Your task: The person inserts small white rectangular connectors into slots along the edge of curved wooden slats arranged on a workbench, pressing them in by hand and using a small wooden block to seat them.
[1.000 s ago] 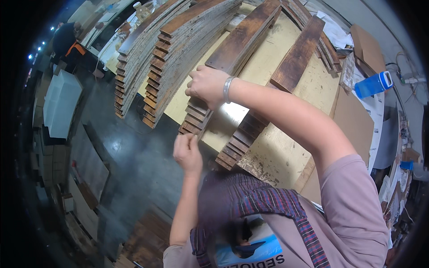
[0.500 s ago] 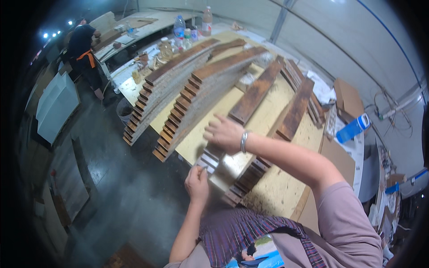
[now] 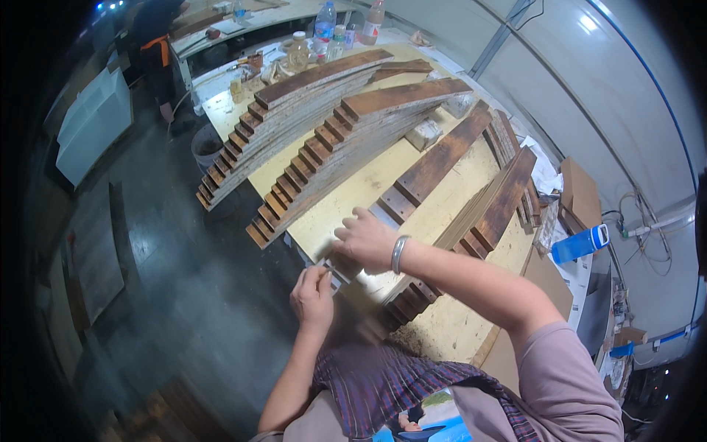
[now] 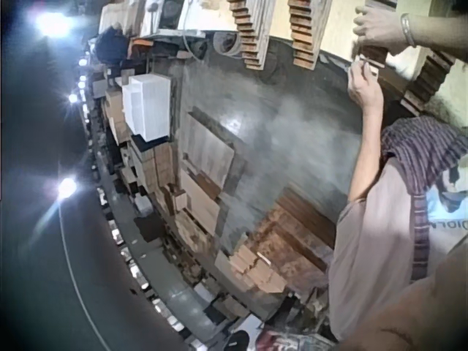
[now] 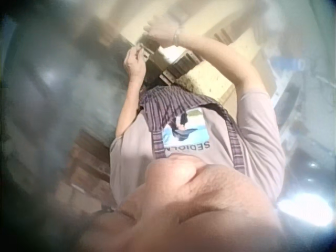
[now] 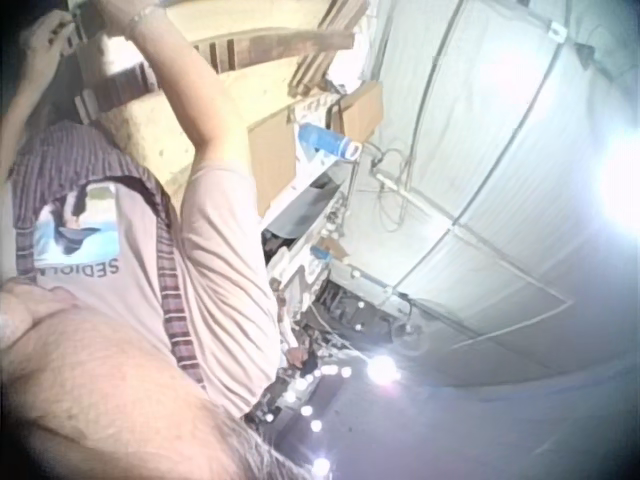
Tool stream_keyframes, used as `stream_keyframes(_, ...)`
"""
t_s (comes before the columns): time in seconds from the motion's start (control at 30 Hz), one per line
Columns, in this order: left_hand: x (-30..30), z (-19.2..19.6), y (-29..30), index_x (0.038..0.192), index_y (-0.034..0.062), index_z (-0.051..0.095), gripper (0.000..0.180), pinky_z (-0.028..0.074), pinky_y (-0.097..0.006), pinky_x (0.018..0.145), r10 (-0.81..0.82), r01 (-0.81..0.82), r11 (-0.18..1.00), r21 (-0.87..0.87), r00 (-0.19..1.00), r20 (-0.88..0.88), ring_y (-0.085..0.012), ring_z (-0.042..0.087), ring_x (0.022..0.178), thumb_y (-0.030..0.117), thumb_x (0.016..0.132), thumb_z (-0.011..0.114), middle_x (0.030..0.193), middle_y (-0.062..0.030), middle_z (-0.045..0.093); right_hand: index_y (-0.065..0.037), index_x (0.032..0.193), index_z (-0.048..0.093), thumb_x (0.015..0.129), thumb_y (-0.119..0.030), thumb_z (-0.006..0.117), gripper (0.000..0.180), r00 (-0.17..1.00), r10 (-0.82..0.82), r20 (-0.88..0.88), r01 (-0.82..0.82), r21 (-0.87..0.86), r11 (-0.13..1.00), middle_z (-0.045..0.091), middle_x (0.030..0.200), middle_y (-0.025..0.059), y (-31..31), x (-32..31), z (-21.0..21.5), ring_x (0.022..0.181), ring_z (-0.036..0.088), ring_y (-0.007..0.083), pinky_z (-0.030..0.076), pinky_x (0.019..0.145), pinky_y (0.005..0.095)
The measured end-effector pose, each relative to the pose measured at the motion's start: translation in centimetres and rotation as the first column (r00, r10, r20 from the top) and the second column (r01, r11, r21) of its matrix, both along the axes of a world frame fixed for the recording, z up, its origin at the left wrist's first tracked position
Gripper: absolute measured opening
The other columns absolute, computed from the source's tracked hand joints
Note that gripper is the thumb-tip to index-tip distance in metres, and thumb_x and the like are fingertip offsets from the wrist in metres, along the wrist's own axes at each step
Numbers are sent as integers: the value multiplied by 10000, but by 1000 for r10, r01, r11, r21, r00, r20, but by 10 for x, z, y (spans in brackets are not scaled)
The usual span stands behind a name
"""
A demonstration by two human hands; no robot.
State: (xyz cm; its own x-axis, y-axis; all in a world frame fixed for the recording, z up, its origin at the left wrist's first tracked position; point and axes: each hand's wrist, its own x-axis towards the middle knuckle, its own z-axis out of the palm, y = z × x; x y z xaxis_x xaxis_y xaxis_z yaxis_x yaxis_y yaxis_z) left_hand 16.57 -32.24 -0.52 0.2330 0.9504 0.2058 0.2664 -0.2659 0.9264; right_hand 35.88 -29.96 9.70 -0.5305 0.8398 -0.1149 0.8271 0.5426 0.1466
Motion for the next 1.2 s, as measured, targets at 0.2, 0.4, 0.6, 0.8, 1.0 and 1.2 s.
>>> stream_keyframes(0.2,4,0,0,910,45,633,59,501,-417,658,38,-38,999,-13,999,12,-338,647,733,45,882,685,833,-132,649,-176,967,678,694,-154,740,280,991,-26,130,45,-145,988,677,877,-9,9,-4,8,918,657,203,426,831,379)
stream_keyframes(0.4,3,5,1,910,50,634,75,502,-426,659,27,-27,1000,10,998,-49,-338,651,736,75,879,698,841,-128,654,-156,855,729,684,-179,729,172,995,-63,78,71,-104,992,705,864,8,10,-4,4,911,676,199,424,844,372)
stream_keyframes(0.6,7,21,0,890,90,653,12,496,-452,642,113,-21,936,351,963,-244,-333,625,772,99,893,646,835,-98,631,-171,926,695,705,-145,712,223,998,-60,-13,58,-100,993,679,850,11,12,1,-6,886,662,223,429,826,387)
stream_keyframes(0.8,14,24,-7,838,128,631,42,509,-439,634,101,61,909,413,928,-360,-302,624,804,118,837,672,841,-67,601,-199,1062,699,695,-168,720,369,996,-82,38,87,-144,986,686,931,18,10,-2,5,961,652,222,426,879,399)
stream_keyframes(1.0,12,27,-4,821,135,620,95,503,-413,593,136,35,891,452,931,-340,-255,617,773,136,793,711,801,-37,578,-199,1286,615,579,-419,909,796,997,68,30,-66,-53,996,626,1293,54,8,-4,42,1256,558,249,365,1119,489)
stream_keyframes(1.2,9,29,-4,827,122,605,127,533,-415,652,88,75,916,395,921,-379,-257,622,835,165,838,724,826,-43,577,-173,1275,639,504,-393,934,855,998,-13,68,20,-101,995,664,1147,40,20,43,51,1141,601,247,437,1011,442)
